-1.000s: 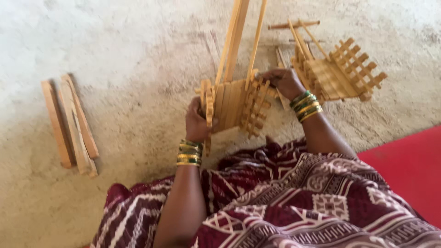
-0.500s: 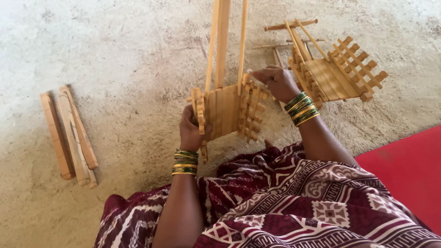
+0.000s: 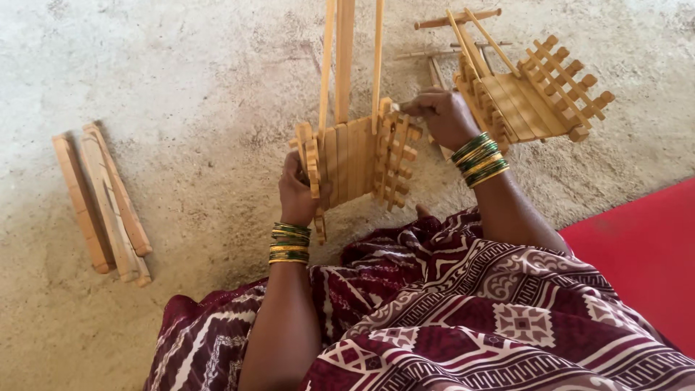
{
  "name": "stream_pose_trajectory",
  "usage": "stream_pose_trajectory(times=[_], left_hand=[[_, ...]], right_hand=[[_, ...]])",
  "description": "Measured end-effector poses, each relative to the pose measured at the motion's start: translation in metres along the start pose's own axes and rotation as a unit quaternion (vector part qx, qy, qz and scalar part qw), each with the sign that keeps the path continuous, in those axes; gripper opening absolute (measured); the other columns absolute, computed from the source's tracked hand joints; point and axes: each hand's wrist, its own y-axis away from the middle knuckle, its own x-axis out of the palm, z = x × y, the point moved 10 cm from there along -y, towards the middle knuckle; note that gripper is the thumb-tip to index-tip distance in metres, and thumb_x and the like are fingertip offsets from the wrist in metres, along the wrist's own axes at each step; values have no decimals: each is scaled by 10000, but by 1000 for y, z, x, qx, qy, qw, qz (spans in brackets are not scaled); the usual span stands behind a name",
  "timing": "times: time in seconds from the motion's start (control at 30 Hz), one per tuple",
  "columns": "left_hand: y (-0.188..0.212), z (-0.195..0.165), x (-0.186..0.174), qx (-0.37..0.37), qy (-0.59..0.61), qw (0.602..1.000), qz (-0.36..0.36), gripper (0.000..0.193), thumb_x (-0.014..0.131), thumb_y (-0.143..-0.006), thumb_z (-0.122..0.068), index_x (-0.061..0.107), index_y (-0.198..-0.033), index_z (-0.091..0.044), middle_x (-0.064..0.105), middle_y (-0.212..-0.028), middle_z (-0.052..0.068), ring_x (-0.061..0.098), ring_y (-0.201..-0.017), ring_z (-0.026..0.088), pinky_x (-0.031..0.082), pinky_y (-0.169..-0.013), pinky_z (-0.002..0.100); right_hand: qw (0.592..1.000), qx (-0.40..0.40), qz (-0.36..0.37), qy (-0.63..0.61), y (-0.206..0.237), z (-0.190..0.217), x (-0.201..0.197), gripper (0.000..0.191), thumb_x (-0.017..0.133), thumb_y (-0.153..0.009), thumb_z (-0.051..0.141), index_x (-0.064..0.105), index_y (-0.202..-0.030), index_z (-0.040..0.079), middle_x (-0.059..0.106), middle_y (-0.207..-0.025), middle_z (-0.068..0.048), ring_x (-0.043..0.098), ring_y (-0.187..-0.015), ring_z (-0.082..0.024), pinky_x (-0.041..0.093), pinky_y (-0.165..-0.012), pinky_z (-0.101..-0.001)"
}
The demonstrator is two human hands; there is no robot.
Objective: The person sits on the floor and assembles a small wooden toy cart from pre-cut sticks and slats, fitting slats into the side frames, adjusting and pressing pieces into place, and repositioning the toy to work on different sides by hand.
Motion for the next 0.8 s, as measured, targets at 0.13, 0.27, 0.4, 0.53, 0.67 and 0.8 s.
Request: stream_pose_trajectory(times=[0.13, 0.27, 0.4, 0.53, 0.67, 0.8], left_hand=[[1, 13, -4, -15, 1, 1000, -1, 474, 771, -738, -29, 575, -1170, -42, 653, -980, 17, 634, -861, 113, 567, -752, 293], [-6, 15, -5, -6, -4, 1000, -15, 509, 772, -746, -42, 560, -1208, -61, 648, -1031, 16, 650, -889, 108, 586, -785, 288], [-4, 20, -6, -4, 16, 1000, -8, 500, 766, -765, -30, 547, -1213, -52, 651, -1080, 30, 671, -938, 118, 598, -821, 302], [0, 23, -8, -1, 1, 1000, -10, 491, 775, -772, -30, 545, -1205, -50, 650, -1071, 30, 676, -929, 121, 598, -809, 307], [-11, 23, -2, 2, -1, 1000, -11, 472, 782, -795, -44, 539, -1199, -55, 643, -1055, 21, 668, -909, 109, 594, -790, 301], [-8, 28, -5, 5, 22, 1000, -15, 495, 780, -778, -29, 548, -1215, -56, 625, -1032, 18, 631, -873, 101, 569, -763, 289]], right_hand=[[997, -24, 5, -69, 4, 7, -5, 153, 615, -1062, 119, 760, -1044, 73, 772, -1055, -57, 737, -932, -121, 622, -787, -301], [988, 20, 99, -117, 6, 5, 11, 175, 638, -1008, 119, 715, -1151, 54, 726, -964, -44, 676, -804, -118, 581, -696, -304], [963, 116, 107, -219, 8, -5, 13, 169, 617, -1031, 148, 725, -1147, 89, 714, -898, -5, 646, -756, -97, 586, -719, -275], [996, -49, 72, -7, 4, 29, -9, 142, 657, -1050, 166, 763, -1033, 73, 722, -910, -18, 657, -705, -122, 584, -644, -281], [985, -133, 61, 88, 7, 52, -19, 152, 667, -1041, 172, 789, -1052, 81, 703, -882, -40, 617, -654, -130, 550, -587, -264], [978, -125, 47, 157, 12, 59, -20, 175, 657, -1046, 188, 808, -1033, 99, 660, -782, -34, 575, -615, -146, 512, -539, -302]])
